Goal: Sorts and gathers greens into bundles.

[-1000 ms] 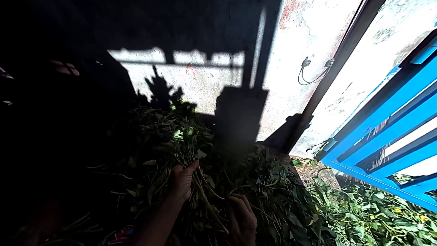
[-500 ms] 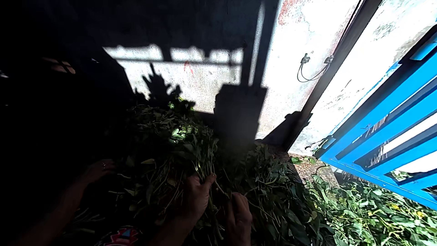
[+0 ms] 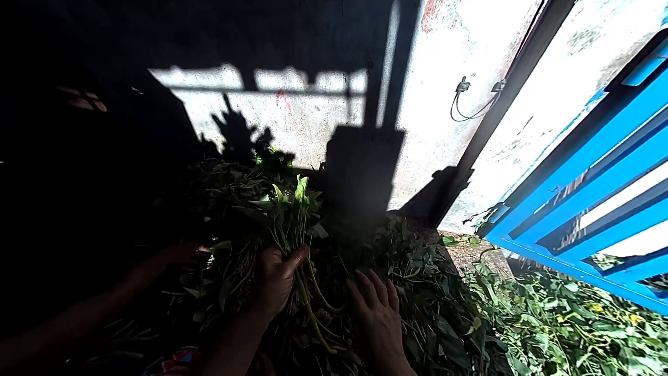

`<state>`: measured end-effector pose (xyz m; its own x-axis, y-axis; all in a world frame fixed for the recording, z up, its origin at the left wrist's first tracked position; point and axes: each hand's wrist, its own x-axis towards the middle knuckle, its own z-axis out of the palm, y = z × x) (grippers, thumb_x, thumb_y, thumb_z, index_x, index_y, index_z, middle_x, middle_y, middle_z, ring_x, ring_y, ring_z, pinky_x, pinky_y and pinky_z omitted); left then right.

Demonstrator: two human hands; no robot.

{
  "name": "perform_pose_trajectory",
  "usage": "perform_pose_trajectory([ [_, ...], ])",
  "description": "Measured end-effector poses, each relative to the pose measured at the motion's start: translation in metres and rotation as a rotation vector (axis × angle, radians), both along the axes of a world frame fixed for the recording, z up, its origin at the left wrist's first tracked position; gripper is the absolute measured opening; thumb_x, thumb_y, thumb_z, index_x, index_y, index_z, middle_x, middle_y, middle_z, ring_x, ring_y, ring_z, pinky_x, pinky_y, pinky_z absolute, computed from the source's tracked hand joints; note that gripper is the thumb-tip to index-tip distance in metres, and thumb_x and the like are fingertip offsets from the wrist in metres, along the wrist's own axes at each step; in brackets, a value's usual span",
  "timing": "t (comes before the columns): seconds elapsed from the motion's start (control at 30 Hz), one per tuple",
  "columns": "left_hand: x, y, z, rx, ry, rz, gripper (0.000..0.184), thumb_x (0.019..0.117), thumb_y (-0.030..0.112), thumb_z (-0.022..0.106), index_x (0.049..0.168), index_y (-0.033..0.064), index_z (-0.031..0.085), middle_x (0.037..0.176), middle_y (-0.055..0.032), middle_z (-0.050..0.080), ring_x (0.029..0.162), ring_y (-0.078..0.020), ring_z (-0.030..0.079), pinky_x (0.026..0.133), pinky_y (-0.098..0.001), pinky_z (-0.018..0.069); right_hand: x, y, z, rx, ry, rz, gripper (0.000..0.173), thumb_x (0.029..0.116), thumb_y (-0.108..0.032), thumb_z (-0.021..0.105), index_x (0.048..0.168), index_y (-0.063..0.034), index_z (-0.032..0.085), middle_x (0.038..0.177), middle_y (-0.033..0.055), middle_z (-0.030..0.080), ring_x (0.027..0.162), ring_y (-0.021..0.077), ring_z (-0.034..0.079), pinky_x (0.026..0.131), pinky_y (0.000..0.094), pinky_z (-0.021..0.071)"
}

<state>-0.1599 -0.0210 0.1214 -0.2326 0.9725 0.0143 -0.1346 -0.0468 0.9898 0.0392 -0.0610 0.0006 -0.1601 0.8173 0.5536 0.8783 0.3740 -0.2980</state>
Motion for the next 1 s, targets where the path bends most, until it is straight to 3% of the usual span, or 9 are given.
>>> perform_pose_trajectory([
  [0.1, -0.005, 0.002, 0.009, 0.025, -0.043, 0.082, 0.006, 0.0990, 0.001, 0.063, 0.098, -0.0051, 0.065, 0.083, -0.0177, 0.072, 0.065, -0.0273, 0.073, 0.063, -0.0420, 0.0652, 0.000, -0.003, -0.018, -0.086, -0.058, 0.072, 0.022, 0.0921, -0.013, 0.062, 0.108, -0.0192, 0.077, 0.097, 0.0001, 0.075, 0.100, 0.0229, 0.073, 0.103, 0.0619, 0.0481],
  [0.2, -0.009, 0.004, 0.011, 0.051, -0.041, 0.147, 0.005, 0.0986, 0.002, 0.065, 0.101, -0.0029, 0.065, 0.084, -0.0142, 0.072, 0.066, -0.0232, 0.072, 0.065, -0.0406, 0.0652, 0.001, -0.004, -0.018, -0.205, 0.009, 0.149, 0.018, 0.0954, -0.015, 0.061, 0.105, -0.0129, 0.076, 0.094, 0.0071, 0.070, 0.088, 0.0243, 0.071, 0.078, 0.0429, 0.0603],
  [0.33, -0.002, -0.001, 0.008, 0.076, -0.025, 0.153, 0.007, 0.0987, 0.002, 0.065, 0.101, -0.0040, 0.066, 0.086, -0.0162, 0.073, 0.067, -0.0267, 0.073, 0.065, -0.0426, 0.0660, -0.008, -0.007, -0.018, -0.185, 0.218, 0.016, 0.022, 0.0916, -0.025, 0.056, 0.079, -0.0121, 0.069, 0.078, 0.0031, 0.064, 0.072, 0.0189, 0.068, 0.056, 0.0369, 0.0564],
  [0.5, 0.017, -0.011, -0.007, 0.219, -0.004, 0.211, 0.006, 0.0980, 0.004, 0.066, 0.101, -0.0013, 0.068, 0.088, -0.0128, 0.073, 0.074, -0.0229, 0.073, 0.070, -0.0394, 0.0647, -0.005, 0.007, 0.010, -0.370, 1.742, -0.317, 0.035, 0.1075, -0.014, 0.040, 0.079, -0.0074, 0.058, 0.058, -0.0018, 0.051, 0.043, 0.0063, 0.045, 0.042, 0.0212, 0.0414],
  [0.7, 0.013, -0.009, 0.015, 0.229, -0.103, 0.361, 0.007, 0.1015, 0.006, 0.061, 0.106, 0.0008, 0.063, 0.088, -0.0107, 0.074, 0.072, -0.0242, 0.075, 0.069, -0.0434, 0.0664, 0.055, 0.015, -0.012, -0.380, 2.501, -0.382, 0.032, 0.1055, -0.030, 0.034, 0.077, -0.0199, 0.046, 0.052, -0.0072, 0.040, 0.039, 0.0046, 0.039, 0.039, 0.0199, 0.0395],
  [0.77, -0.007, 0.003, 0.034, 0.189, -0.154, 0.453, 0.011, 0.1020, 0.009, 0.062, 0.112, 0.0046, 0.060, 0.093, -0.0057, 0.071, 0.074, -0.0203, 0.074, 0.071, -0.0420, 0.0666, 0.074, 0.014, -0.033, -0.474, 2.215, -0.286, 0.041, 0.1073, -0.025, 0.032, 0.070, -0.0155, 0.046, 0.049, -0.0046, 0.041, 0.039, 0.0059, 0.039, 0.040, 0.0207, 0.0381],
  [0.83, -0.019, 0.010, 0.036, 0.134, -0.166, 0.470, 0.014, 0.1027, 0.012, 0.062, 0.115, 0.0063, 0.058, 0.095, -0.0049, 0.070, 0.076, -0.0186, 0.073, 0.072, -0.0404, 0.0658, 0.078, 0.014, -0.051, -0.599, 1.284, -0.339, 0.035, 0.1045, -0.009, 0.051, 0.073, -0.0020, 0.066, 0.065, 0.0033, 0.060, 0.056, 0.0105, 0.054, 0.053, 0.0257, 0.0459],
  [0.93, -0.016, 0.010, 0.029, 0.000, -0.165, 0.382, 0.014, 0.1032, 0.012, 0.060, 0.115, 0.0044, 0.058, 0.094, -0.0079, 0.071, 0.076, -0.0203, 0.073, 0.069, -0.0391, 0.0648, 0.065, 0.017, -0.084, -0.849, 0.086, -0.364, 0.034, 0.0935, -0.022, 0.062, 0.125, -0.0141, 0.074, 0.137, 0.0098, 0.065, 0.133, 0.0329, 0.053, 0.107, 0.0571, 0.0418],
  [1.0, -0.012, 0.007, 0.026, -0.102, -0.180, 0.289, 0.015, 0.1033, 0.008, 0.059, 0.116, -0.0001, 0.059, 0.096, -0.0145, 0.073, 0.080, -0.0263, 0.075, 0.071, -0.0426, 0.0653, 0.054, 0.011, -0.112, -0.908, -0.171, -0.360, 0.048, 0.0930, -0.018, 0.062, 0.140, -0.0072, 0.060, 0.142, 0.0198, 0.059, 0.139, 0.0432, 0.047, 0.112, 0.0648, 0.0342],
])
